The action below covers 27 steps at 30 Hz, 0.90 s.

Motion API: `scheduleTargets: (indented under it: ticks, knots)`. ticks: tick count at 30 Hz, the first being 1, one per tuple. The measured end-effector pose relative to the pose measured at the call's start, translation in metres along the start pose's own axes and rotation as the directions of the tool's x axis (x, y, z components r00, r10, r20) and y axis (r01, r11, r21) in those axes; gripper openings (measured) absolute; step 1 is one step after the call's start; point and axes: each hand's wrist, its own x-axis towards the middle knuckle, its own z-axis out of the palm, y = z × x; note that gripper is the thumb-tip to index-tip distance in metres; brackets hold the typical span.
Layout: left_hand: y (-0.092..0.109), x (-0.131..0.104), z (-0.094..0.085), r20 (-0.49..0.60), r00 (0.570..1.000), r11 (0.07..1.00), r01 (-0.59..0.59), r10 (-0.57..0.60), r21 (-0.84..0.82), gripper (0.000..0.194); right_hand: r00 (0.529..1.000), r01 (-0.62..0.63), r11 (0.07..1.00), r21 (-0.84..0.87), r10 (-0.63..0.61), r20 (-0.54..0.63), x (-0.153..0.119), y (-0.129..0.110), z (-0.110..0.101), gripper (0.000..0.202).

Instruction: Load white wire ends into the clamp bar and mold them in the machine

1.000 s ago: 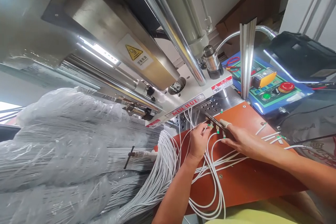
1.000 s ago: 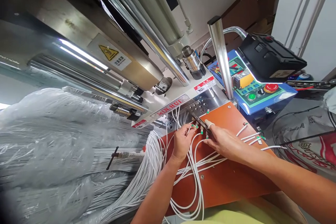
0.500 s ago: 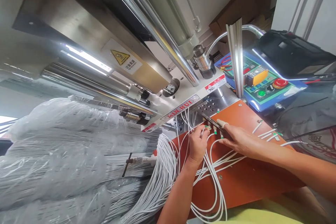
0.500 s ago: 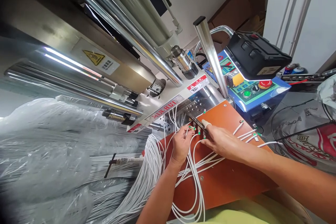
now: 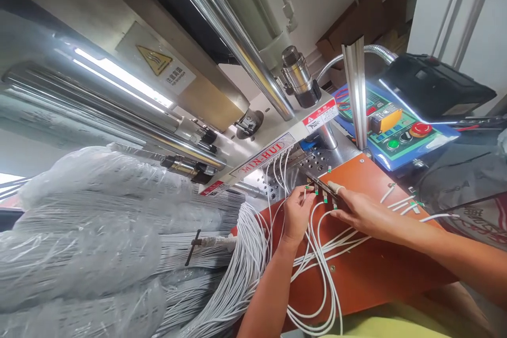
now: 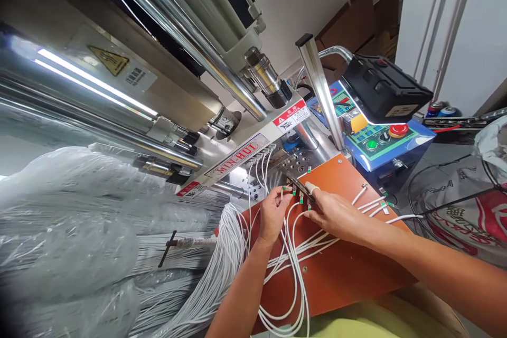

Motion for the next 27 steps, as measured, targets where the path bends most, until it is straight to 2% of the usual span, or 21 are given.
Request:
scheduleTargets:
  ticks: [5, 9, 11, 13, 15, 17, 19, 22, 27]
  knots:
    - [0.018, 0.001, -0.008, -0.027, 0.998, 0.986, 0.045, -0.050, -0.159, 0.028, 1.000, 0.002, 1.000, 0.026, -0.003, 0.015, 0.001, 0.003, 0.000, 0.062]
    - [0.016, 0.002, -0.013, -0.037, 0.983, 0.941, 0.162, -0.181, -0.296, 0.030, 0.999, 0.017, 0.999, 0.032, -0.018, 0.040, 0.002, 0.008, 0.001, 0.066]
    - [0.012, 0.004, -0.015, -0.042, 0.978, 0.935, 0.183, -0.205, -0.303, 0.027, 0.999, 0.009, 0.999, 0.036, -0.010, 0.049, 0.003, 0.010, 0.002, 0.067]
    - [0.007, 0.008, -0.017, -0.045, 0.988, 0.967, 0.132, -0.145, -0.218, 0.021, 0.998, -0.007, 0.999, 0.039, 0.004, 0.066, 0.003, 0.012, 0.001, 0.069]
    - [0.001, 0.014, -0.017, -0.035, 0.999, 0.997, 0.011, -0.013, -0.074, 0.011, 0.996, -0.013, 0.999, 0.045, 0.009, 0.083, 0.004, 0.013, 0.000, 0.068]
    - [-0.003, 0.019, -0.016, -0.009, 0.993, 0.992, -0.118, 0.118, 0.048, 0.006, 0.996, -0.003, 0.999, 0.054, -0.002, 0.088, 0.004, 0.014, 0.000, 0.066]
    - [-0.006, 0.024, -0.015, -0.001, 0.978, 0.971, -0.207, 0.209, 0.116, 0.009, 0.996, 0.010, 0.998, 0.062, -0.016, 0.087, 0.004, 0.013, -0.001, 0.063]
    - [-0.009, 0.026, -0.012, -0.001, 0.961, 0.947, -0.274, 0.278, 0.170, 0.015, 0.997, 0.021, 0.997, 0.071, -0.026, 0.072, 0.004, 0.013, -0.001, 0.062]
    - [-0.011, 0.025, -0.011, 0.006, 0.949, 0.928, -0.310, 0.315, 0.208, 0.018, 0.999, 0.037, 0.998, 0.042, -0.038, 0.033, 0.002, 0.009, -0.003, 0.060]
